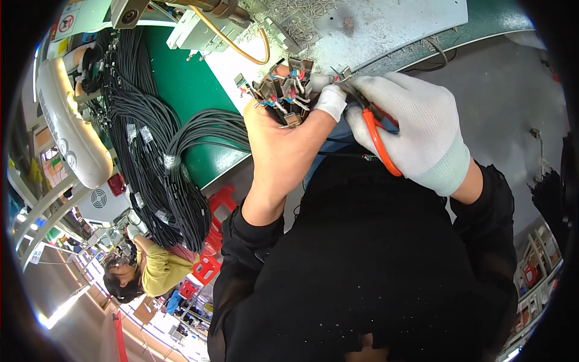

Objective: The person holds a bundle of cables and uses shears to trim the ends of the wires before placing them into a machine for processing.

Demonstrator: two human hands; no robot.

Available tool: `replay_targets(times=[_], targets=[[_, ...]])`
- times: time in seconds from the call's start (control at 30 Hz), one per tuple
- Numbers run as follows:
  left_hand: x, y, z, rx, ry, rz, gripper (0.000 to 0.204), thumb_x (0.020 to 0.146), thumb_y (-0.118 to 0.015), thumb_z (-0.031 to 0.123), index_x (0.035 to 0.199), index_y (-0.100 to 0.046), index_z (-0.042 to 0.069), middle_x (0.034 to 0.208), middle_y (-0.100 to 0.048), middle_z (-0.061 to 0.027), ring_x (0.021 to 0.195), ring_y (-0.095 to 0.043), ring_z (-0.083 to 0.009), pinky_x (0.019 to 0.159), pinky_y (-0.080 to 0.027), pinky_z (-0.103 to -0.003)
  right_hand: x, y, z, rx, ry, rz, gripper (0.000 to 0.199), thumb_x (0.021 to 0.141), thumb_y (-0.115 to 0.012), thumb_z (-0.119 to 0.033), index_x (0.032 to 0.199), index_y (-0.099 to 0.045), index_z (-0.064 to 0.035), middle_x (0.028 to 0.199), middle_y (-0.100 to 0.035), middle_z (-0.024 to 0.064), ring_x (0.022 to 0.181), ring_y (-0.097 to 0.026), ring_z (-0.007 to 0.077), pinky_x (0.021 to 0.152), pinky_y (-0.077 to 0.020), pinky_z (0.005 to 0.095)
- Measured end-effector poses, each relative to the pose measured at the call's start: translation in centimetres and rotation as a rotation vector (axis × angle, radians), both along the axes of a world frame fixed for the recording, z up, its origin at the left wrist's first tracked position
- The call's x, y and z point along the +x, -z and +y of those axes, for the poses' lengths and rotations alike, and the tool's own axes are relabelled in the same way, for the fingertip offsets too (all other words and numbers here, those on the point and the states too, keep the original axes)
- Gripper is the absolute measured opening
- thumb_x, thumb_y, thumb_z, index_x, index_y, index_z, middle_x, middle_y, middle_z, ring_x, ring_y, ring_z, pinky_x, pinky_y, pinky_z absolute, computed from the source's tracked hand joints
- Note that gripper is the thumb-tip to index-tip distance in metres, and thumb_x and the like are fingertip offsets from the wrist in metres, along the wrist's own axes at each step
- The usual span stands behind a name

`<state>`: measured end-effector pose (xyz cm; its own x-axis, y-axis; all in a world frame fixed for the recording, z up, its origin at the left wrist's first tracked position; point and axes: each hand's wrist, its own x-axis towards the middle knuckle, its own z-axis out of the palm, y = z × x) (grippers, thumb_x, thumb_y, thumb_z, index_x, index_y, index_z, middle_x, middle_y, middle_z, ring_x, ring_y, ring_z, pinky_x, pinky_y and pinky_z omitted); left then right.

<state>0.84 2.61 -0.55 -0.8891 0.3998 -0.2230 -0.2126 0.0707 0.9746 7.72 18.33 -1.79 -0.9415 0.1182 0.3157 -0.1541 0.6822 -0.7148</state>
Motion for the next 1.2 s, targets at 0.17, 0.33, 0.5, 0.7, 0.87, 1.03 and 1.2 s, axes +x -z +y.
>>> replay_targets(times=[0.17,0.33,0.5,0.7,0.87,1.03,1.2], targets=[[-0.7,0.6,-0.4,0.007,0.059,-0.095,0.01,0.086,-0.062,0.002,0.095,-0.059,0.0,0.062,-0.05,0.0024,0.05,-0.041,-0.0046,0.047,-0.032,-0.021,-0.3,-1.1,-0.1,-0.437,-0.145,-0.458,0.018,0.084,-0.065,-0.018,0.079,-0.06,-0.0019,0.059,-0.051,0.0118,0.053,-0.053,0.0221,0.051,-0.0416,0.0315],[-1.4,2.0,-3.0,0.121,0.002,-0.29,0.008,0.087,-0.063,0.007,0.087,-0.057,0.001,0.066,-0.052,0.0007,0.05,-0.04,-0.0052,0.045,-0.028,-0.023,-0.7,0.0,0.2,-0.544,-0.139,-0.468,0.021,0.086,-0.063,-0.02,0.078,-0.059,-0.0009,0.058,-0.05,0.0125,0.053,-0.054,0.0213,0.052,-0.0418,0.0314],[-4.6,3.4,-4.4,0.384,-0.079,-0.405,0.008,0.088,-0.06,0.007,0.089,-0.055,0.002,0.065,-0.05,0.0004,0.048,-0.039,-0.0071,0.045,-0.029,-0.022,-4.5,2.7,2.0,-0.002,-0.188,0.06,0.023,0.089,-0.059,-0.022,0.083,-0.06,-0.0007,0.054,-0.05,0.0054,0.045,-0.051,0.0136,0.045,-0.0396,0.0267],[-8.5,4.1,-3.0,0.359,-0.006,-0.331,0.009,0.087,-0.059,0.004,0.093,-0.053,0.0,0.065,-0.049,-0.0016,0.047,-0.04,-0.0091,0.045,-0.032,-0.023,-9.8,0.7,0.7,-0.485,-0.14,-0.411,0.022,0.091,-0.056,-0.022,0.082,-0.059,-0.0014,0.051,-0.05,0.0029,0.04,-0.05,0.0107,0.041,-0.0401,0.0256],[-10.3,3.9,-3.2,0.242,0.107,-0.277,0.008,0.084,-0.06,0.001,0.091,-0.055,-0.001,0.064,-0.052,-0.0041,0.047,-0.044,-0.0107,0.045,-0.036,-0.023,-11.8,-0.3,2.3,-0.667,-0.284,-0.531,0.03,0.089,-0.06,-0.023,0.07,-0.059,0.0008,0.053,-0.056,0.0067,0.044,-0.055,0.014,0.044,-0.0422,0.0272],[-10.7,3.0,-2.7,0.096,0.158,-0.17,0.006,0.084,-0.061,0.001,0.087,-0.057,-0.002,0.062,-0.055,-0.0056,0.046,-0.047,-0.0111,0.045,-0.037,-0.023,-12.9,0.6,2.9,-0.659,-0.38,-0.54,0.034,0.089,-0.061,-0.024,0.066,-0.06,0.0009,0.054,-0.058,0.0074,0.045,-0.057,0.0143,0.045,-0.0431,0.0273],[-10.4,2.8,-2.6,-0.002,0.17,-0.028,0.007,0.085,-0.062,0.004,0.081,-0.06,-0.002,0.059,-0.057,-0.0057,0.046,-0.048,-0.0101,0.045,-0.037,-0.023,-13.2,0.4,2.8,-0.683,-0.372,-0.642,0.035,0.09,-0.06,-0.026,0.066,-0.06,0.0004,0.052,-0.058,0.0067,0.045,-0.058,0.0129,0.043,-0.0432,0.0261]])
